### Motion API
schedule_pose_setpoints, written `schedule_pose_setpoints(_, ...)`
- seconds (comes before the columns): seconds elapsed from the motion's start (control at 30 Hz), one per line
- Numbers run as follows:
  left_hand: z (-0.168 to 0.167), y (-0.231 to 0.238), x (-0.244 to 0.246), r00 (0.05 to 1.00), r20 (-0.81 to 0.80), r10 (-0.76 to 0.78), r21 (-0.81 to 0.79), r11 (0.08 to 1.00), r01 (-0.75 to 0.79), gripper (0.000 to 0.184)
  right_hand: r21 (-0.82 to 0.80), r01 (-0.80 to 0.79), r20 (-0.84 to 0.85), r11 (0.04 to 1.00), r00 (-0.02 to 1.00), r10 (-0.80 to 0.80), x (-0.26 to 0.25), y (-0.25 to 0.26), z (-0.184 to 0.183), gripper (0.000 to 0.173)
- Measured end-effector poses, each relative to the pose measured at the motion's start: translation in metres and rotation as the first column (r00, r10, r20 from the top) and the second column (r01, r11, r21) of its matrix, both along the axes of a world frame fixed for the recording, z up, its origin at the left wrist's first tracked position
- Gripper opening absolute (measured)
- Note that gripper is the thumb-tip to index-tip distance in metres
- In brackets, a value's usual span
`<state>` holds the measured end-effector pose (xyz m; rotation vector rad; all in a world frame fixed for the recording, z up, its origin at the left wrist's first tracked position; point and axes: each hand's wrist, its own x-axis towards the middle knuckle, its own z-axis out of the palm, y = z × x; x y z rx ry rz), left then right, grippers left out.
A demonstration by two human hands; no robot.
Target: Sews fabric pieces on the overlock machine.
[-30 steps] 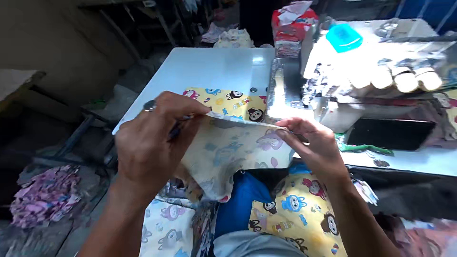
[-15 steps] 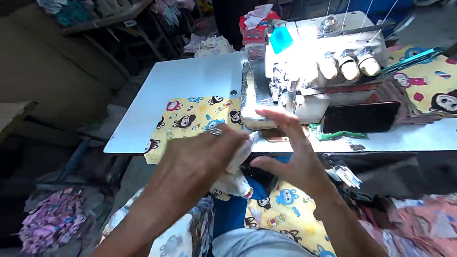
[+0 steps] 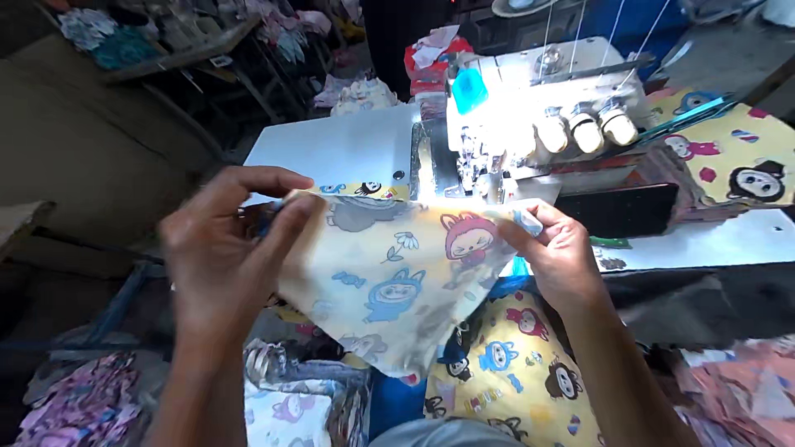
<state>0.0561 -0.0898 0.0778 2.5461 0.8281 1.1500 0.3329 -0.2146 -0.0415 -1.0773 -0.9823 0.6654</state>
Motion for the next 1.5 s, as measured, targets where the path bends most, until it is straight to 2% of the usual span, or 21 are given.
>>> schedule_pose_setpoints(0.07,-0.014,0.028,0.008,0.999,-0.041,0.028,-0.139,0.990,-0.034,0.034,-0.023,0.138,0.095,0.990,0.986,-0.135,0.001,0.015,0.005,0.013)
schedule_pose_setpoints(0.13,-0.029,0.056,0.015,0.993,-0.079,0.093,-0.290,0.951,-0.112,0.029,-0.008,0.202,0.208,0.979,0.958,-0.196,0.003,0.029,0.002,0.012)
schedule_pose_setpoints(0.27,-0.045,0.071,0.016,0.986,-0.115,0.123,-0.344,0.926,-0.155,0.026,0.025,0.233,0.280,0.972,0.932,-0.231,0.005,0.041,-0.006,0.010)
schedule_pose_setpoints(0.5,-0.041,0.052,0.011,0.992,-0.082,0.095,-0.305,0.945,-0.116,0.036,0.007,0.248,0.292,0.969,0.926,-0.239,0.004,0.042,-0.004,0.008)
schedule_pose_setpoints(0.57,-0.041,0.053,0.011,0.991,-0.095,0.094,-0.292,0.949,-0.118,0.035,0.014,0.237,0.270,0.971,0.934,-0.232,0.003,0.042,-0.003,0.012)
schedule_pose_setpoints(0.67,-0.049,0.065,0.020,0.976,-0.173,0.131,-0.162,0.974,-0.159,0.031,0.000,0.259,0.268,0.966,0.930,-0.250,0.001,0.044,0.000,0.021)
schedule_pose_setpoints(0.73,-0.049,0.067,0.037,0.961,-0.259,0.100,-0.173,0.974,-0.148,0.036,0.004,0.263,0.298,0.965,0.921,-0.252,-0.002,0.049,0.001,0.024)
schedule_pose_setpoints(0.8,-0.046,0.061,0.061,0.953,-0.302,-0.014,-0.196,0.979,-0.048,0.038,0.024,0.252,0.320,0.967,0.915,-0.247,-0.006,0.053,0.003,0.022)
schedule_pose_setpoints(0.93,-0.055,0.058,0.104,0.922,-0.245,-0.301,-0.183,0.948,0.261,0.041,0.083,0.235,0.347,0.968,0.904,-0.249,-0.008,0.055,0.008,0.008)
schedule_pose_setpoints(1.03,-0.061,0.059,0.120,0.904,-0.200,-0.377,-0.212,0.918,0.336,0.030,0.109,0.244,0.359,0.964,0.894,-0.267,-0.005,0.053,0.009,0.008)
schedule_pose_setpoints(1.13,-0.059,0.055,0.123,0.921,-0.136,-0.366,-0.292,0.903,0.316,0.019,0.104,0.237,0.342,0.966,0.903,-0.258,-0.002,0.051,0.008,0.011)
schedule_pose_setpoints(1.2,-0.056,0.048,0.121,0.943,-0.121,-0.311,-0.290,0.920,0.266,0.022,0.096,0.241,0.340,0.966,0.904,-0.260,-0.001,0.050,0.007,0.014)
schedule_pose_setpoints(1.37,-0.048,0.025,0.114,0.958,-0.186,-0.220,-0.155,0.969,0.192,0.036,0.141,0.250,0.320,0.958,0.904,-0.283,-0.002,0.052,0.006,0.020)
schedule_pose_setpoints(1.5,-0.049,0.016,0.106,0.950,-0.221,-0.220,-0.044,0.976,0.215,0.032,0.144,0.241,0.317,0.960,0.908,-0.276,-0.003,0.052,0.009,0.020)
